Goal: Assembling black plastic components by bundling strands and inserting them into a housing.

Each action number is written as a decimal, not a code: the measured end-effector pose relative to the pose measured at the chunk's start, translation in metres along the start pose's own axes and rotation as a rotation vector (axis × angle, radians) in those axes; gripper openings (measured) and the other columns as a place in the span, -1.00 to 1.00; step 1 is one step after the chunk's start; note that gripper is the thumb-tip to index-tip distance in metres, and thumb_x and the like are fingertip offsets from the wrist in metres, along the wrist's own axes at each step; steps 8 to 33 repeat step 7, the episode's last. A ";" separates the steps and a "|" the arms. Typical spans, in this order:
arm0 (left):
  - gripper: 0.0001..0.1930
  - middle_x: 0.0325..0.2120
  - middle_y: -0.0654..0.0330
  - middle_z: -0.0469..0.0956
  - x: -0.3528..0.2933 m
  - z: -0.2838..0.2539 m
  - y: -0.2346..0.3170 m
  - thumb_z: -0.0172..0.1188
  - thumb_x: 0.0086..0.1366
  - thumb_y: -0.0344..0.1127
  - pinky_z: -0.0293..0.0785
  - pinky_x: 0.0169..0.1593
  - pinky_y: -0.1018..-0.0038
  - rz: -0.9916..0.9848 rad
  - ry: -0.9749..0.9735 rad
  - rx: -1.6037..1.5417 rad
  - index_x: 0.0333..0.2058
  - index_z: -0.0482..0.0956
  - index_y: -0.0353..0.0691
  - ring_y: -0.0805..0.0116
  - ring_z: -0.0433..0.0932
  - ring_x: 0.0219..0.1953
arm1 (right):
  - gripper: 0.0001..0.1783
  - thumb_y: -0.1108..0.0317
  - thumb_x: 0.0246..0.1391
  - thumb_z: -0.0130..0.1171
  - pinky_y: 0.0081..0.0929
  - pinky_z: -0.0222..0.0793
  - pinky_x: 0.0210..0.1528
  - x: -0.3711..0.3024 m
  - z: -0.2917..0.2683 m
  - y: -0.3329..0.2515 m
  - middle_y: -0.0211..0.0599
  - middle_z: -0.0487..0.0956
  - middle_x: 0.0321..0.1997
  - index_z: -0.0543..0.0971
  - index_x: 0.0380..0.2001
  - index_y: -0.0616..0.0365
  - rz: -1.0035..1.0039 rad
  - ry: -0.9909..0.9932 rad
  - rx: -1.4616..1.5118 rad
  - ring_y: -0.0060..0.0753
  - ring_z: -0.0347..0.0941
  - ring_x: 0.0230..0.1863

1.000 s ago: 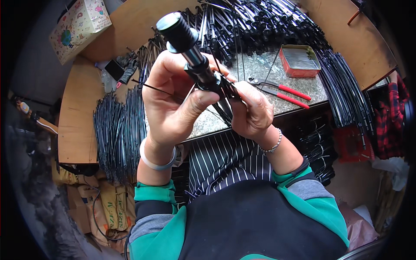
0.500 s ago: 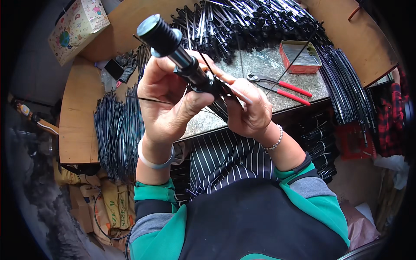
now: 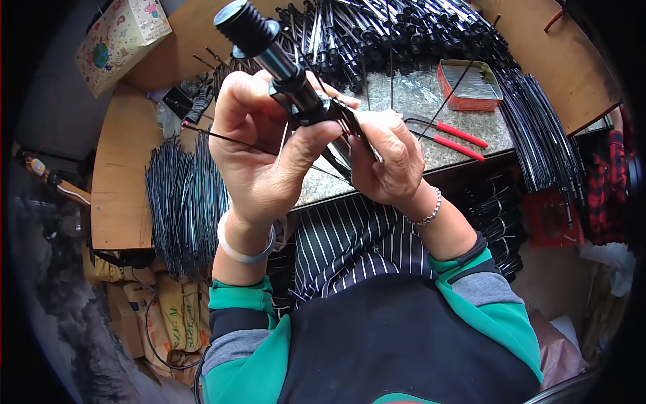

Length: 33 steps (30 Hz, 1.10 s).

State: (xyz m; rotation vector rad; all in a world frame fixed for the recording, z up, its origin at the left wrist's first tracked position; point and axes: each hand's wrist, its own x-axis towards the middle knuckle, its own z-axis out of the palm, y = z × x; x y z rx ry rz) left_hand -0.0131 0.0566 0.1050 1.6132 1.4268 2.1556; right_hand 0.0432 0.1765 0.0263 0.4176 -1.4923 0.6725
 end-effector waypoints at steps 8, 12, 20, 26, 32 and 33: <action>-0.63 -0.35 0.06 0.47 0.001 -0.004 -0.007 0.24 0.02 -0.64 0.54 -0.14 0.30 -0.022 0.002 -0.118 -0.30 0.23 -0.23 0.23 0.56 -0.24 | -0.62 0.66 -0.13 0.14 -0.40 0.46 -0.44 -0.002 0.000 0.002 -0.08 0.53 -0.33 0.42 -0.15 0.32 -0.006 -0.002 0.039 -0.16 0.50 -0.40; -0.63 -0.35 0.06 0.47 0.001 -0.004 -0.007 0.24 0.02 -0.64 0.54 -0.14 0.30 -0.022 0.002 -0.118 -0.30 0.23 -0.23 0.23 0.56 -0.24 | -0.62 0.66 -0.13 0.14 -0.40 0.46 -0.44 -0.002 0.000 0.002 -0.08 0.53 -0.33 0.42 -0.15 0.32 -0.006 -0.002 0.039 -0.16 0.50 -0.40; -0.63 -0.35 0.06 0.47 0.001 -0.004 -0.007 0.24 0.02 -0.64 0.54 -0.14 0.30 -0.022 0.002 -0.118 -0.30 0.23 -0.23 0.23 0.56 -0.24 | -0.62 0.66 -0.13 0.14 -0.40 0.46 -0.44 -0.002 0.000 0.002 -0.08 0.53 -0.33 0.42 -0.15 0.32 -0.006 -0.002 0.039 -0.16 0.50 -0.40; -0.63 -0.35 0.06 0.47 0.001 -0.004 -0.007 0.24 0.02 -0.64 0.54 -0.14 0.30 -0.022 0.002 -0.118 -0.30 0.23 -0.23 0.23 0.56 -0.24 | -0.62 0.66 -0.13 0.14 -0.40 0.46 -0.44 -0.002 0.000 0.002 -0.08 0.53 -0.33 0.42 -0.15 0.32 -0.006 -0.002 0.039 -0.16 0.50 -0.40; -0.63 -0.35 0.06 0.47 0.001 -0.004 -0.007 0.24 0.02 -0.64 0.54 -0.14 0.30 -0.022 0.002 -0.118 -0.30 0.23 -0.23 0.23 0.56 -0.24 | -0.62 0.66 -0.13 0.14 -0.40 0.46 -0.44 -0.002 0.000 0.002 -0.08 0.53 -0.33 0.42 -0.15 0.32 -0.006 -0.002 0.039 -0.16 0.50 -0.40; -0.63 -0.35 0.06 0.47 0.001 -0.004 -0.007 0.24 0.02 -0.64 0.54 -0.14 0.30 -0.022 0.002 -0.118 -0.30 0.23 -0.23 0.23 0.56 -0.24 | -0.62 0.66 -0.13 0.14 -0.40 0.46 -0.44 -0.002 0.000 0.002 -0.08 0.53 -0.33 0.42 -0.15 0.32 -0.006 -0.002 0.039 -0.16 0.50 -0.40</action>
